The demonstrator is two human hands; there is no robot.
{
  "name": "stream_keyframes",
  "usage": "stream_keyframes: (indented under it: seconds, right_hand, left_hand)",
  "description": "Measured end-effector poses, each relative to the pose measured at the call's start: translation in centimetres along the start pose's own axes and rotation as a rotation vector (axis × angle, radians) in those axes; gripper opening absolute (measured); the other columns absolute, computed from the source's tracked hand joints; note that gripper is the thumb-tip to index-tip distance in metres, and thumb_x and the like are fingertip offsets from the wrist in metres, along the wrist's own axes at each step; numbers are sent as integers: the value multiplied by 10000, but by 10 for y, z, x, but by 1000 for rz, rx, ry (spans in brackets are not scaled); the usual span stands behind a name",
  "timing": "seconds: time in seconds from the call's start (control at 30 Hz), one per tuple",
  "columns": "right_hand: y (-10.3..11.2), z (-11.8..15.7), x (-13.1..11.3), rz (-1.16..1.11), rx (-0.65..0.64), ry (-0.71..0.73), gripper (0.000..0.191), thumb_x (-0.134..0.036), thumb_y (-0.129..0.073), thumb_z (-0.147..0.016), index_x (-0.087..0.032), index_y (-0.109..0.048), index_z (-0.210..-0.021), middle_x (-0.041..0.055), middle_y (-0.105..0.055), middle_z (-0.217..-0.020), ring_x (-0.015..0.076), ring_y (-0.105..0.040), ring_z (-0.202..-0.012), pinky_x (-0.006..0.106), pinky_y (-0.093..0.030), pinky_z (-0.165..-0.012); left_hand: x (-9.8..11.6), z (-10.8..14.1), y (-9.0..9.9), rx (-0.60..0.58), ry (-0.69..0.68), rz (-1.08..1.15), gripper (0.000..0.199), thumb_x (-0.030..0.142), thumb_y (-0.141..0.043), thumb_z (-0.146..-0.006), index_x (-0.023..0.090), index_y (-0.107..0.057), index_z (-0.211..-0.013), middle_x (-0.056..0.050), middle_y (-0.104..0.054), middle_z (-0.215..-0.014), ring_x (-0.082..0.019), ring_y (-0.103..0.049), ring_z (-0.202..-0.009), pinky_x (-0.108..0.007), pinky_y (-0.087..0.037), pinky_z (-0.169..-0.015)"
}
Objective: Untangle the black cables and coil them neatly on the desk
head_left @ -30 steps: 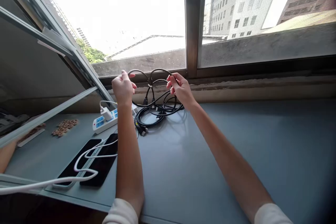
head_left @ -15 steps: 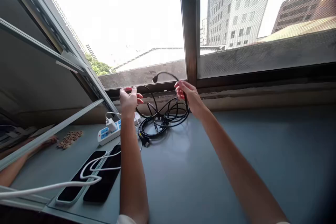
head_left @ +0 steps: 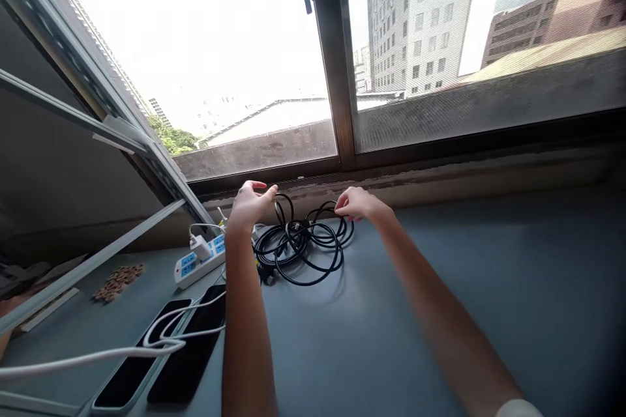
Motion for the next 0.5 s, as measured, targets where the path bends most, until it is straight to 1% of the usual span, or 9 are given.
stream_keyframes:
  seconds: [0.07,0.1,0.17,0.2,0.27,0.33,0.37,0.43,0.5]
  right_hand:
    - [-1,1,-7,33,72,21,152,-27,-738,-838,-166,-720,-778,34,-629,-744,242,-612,-757,239,-461,-652]
    - [-3,1,-13,47,112,39,157,-19,-738,-835,-169,-720,-792,41,-633,-797,251,-600,-820,244,-454,-691]
    - [-10,3,-25,58,153,90,155,-27,-729,-850,-182,-719,-852,38,-630,-870,245,-582,-883,234,-443,-725]
    - [-16,4,-31,57,144,118,139,-53,-734,-860,-190,-716,-878,31,-630,-878,235,-584,-878,226,-445,-720]
    - [-30,4,-40,57,84,149,93,-124,-776,-859,-182,-707,-883,30,-629,-856,230,-592,-847,228,-463,-707]
    - [-47,4,-44,72,27,115,113,-134,-795,-853,-128,-682,-859,65,-620,-848,250,-589,-841,286,-484,-741]
    - [-53,3,-45,73,8,87,118,-125,-779,-870,-108,-664,-853,73,-612,-857,252,-588,-841,322,-492,-761]
    - [-62,0,-43,40,-4,49,120,-102,-733,-909,-100,-639,-836,66,-599,-867,243,-586,-841,362,-496,-783]
    - [-62,-4,-40,-53,9,62,141,-89,-717,-919,-109,-631,-808,39,-597,-832,231,-589,-826,357,-500,-778]
  left_hand:
    - [9,7,1,62,-130,-103,383,419,-649,-716,175,-567,-1000,-89,-601,-891,-232,-576,-827,-295,-423,-662]
    - [14,11,1,62,-196,-111,382,431,-639,-720,185,-572,-1005,-88,-600,-920,-230,-572,-840,-299,-423,-678]
    - [19,15,-2,-17,-273,-66,361,456,-620,-728,197,-589,-978,-72,-613,-896,-220,-576,-814,-294,-424,-679]
    - [19,16,-6,-81,-278,-58,346,466,-618,-725,199,-603,-944,-64,-621,-851,-218,-581,-789,-291,-424,-670]
    - [16,14,-15,-189,-229,-117,311,459,-648,-695,200,-621,-866,-56,-625,-776,-233,-589,-770,-296,-423,-660]
    - [9,7,-24,-218,-144,-218,290,416,-711,-632,200,-622,-804,-64,-628,-775,-270,-590,-836,-313,-426,-694]
    - [5,3,-28,-209,-108,-249,297,394,-738,-599,200,-617,-788,-77,-631,-814,-293,-579,-902,-327,-425,-731]
    - [-5,-6,-33,-144,-57,-272,333,351,-764,-562,190,-603,-805,-124,-615,-969,-344,-504,-1074,-371,-406,-822]
    - [-15,-14,-32,-65,-20,-261,352,320,-750,-573,166,-585,-843,-186,-563,-1096,-389,-420,-1173,-428,-385,-864]
Point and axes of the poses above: each hand's wrist, its own z-axis away from the middle knuckle, its own y-axis out of the back of the hand, x = y × z, the point moved 1 cm from there along -z, towards the middle knuckle
